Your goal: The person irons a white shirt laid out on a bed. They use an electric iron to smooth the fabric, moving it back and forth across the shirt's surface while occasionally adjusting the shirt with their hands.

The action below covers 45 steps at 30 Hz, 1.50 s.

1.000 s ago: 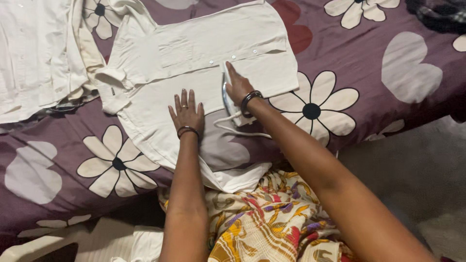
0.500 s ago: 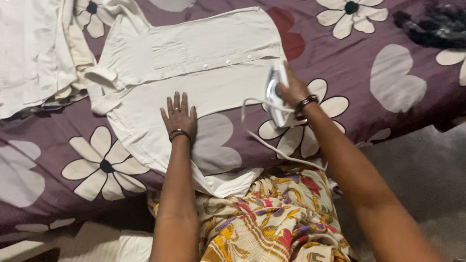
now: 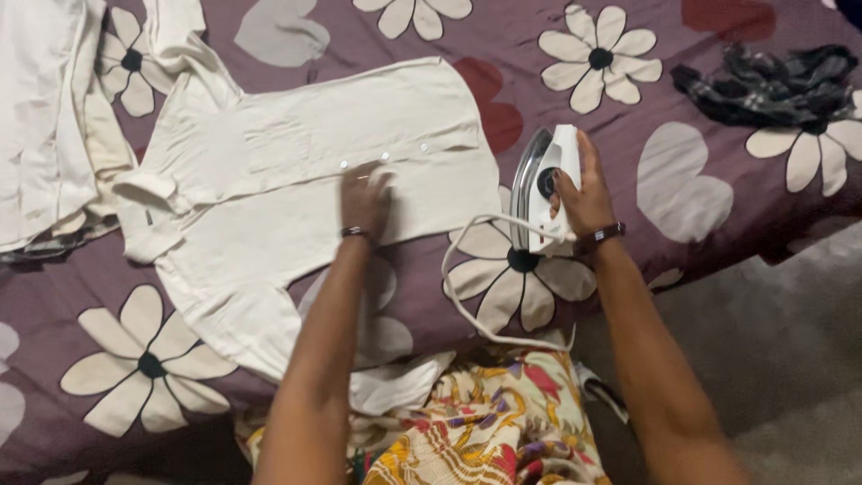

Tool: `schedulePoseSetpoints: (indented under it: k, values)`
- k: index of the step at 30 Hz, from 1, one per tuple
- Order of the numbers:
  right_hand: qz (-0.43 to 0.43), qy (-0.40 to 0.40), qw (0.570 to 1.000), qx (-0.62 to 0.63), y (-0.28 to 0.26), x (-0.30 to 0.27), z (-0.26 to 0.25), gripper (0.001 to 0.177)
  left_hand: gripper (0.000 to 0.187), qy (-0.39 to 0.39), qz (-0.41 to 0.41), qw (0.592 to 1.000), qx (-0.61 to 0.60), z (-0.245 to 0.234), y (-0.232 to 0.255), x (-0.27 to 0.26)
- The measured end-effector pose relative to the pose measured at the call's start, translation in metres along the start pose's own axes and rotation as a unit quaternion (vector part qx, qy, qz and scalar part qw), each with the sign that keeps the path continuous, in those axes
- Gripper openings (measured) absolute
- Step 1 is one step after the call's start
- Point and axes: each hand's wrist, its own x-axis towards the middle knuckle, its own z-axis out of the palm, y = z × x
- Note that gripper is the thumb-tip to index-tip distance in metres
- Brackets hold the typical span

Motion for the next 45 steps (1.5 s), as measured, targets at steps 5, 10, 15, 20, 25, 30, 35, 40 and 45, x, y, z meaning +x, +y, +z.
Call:
schedulePoseSetpoints:
  k: [5, 10, 15, 20, 25, 30, 35, 40, 45]
  values:
    - [0.020, 0.016, 0.997, 0.077, -0.010, -0.004, -0.015, 0.072, 0.027, -0.133, 0.078, 0.987, 0.048, 0.067, 0.074, 0.065]
    - [0.002, 0.009, 0.998, 0.069, -0.010, -0.007, -0.025, 0.073, 0.039, -0.221, 0.078, 0.963, 0.130, 0.088, 0.095, 0.088]
    - [-0.005, 0.008, 0.997, 0.079, -0.014, -0.005, -0.020, 0.073, 0.052, -0.229, 0.021, 0.968, 0.100, 0.116, 0.109, 0.086]
    - [-0.026, -0.013, 0.999, 0.037, -0.027, 0.009, -0.003, 0.072, 0.051, -0.248, 0.036, 0.967, 0.051, 0.119, 0.118, 0.070]
    - [-0.058, -0.040, 0.997, -0.015, -0.040, 0.048, 0.029, 0.073, 0.041, -0.242, 0.043, 0.968, 0.049, 0.085, 0.092, 0.057]
    - [-0.032, -0.092, 0.993, -0.068, -0.026, 0.107, 0.083, 0.071, 0.049, -0.126, -0.048, 0.988, 0.081, 0.017, -0.007, 0.002]
    - [0.015, -0.140, 0.977, -0.158, 0.027, 0.165, 0.142, 0.068, 0.067, -0.197, -0.199, 0.944, 0.175, -0.067, -0.082, -0.072]
    - [-0.038, -0.175, 0.923, -0.341, 0.071, 0.188, 0.157, 0.069, 0.071, -0.143, -0.268, 0.938, 0.167, -0.108, -0.094, -0.123]
    - [0.104, -0.183, 0.903, -0.375, 0.081, 0.182, 0.131, 0.071, 0.073, -0.155, -0.306, 0.920, 0.188, -0.114, -0.089, -0.126]
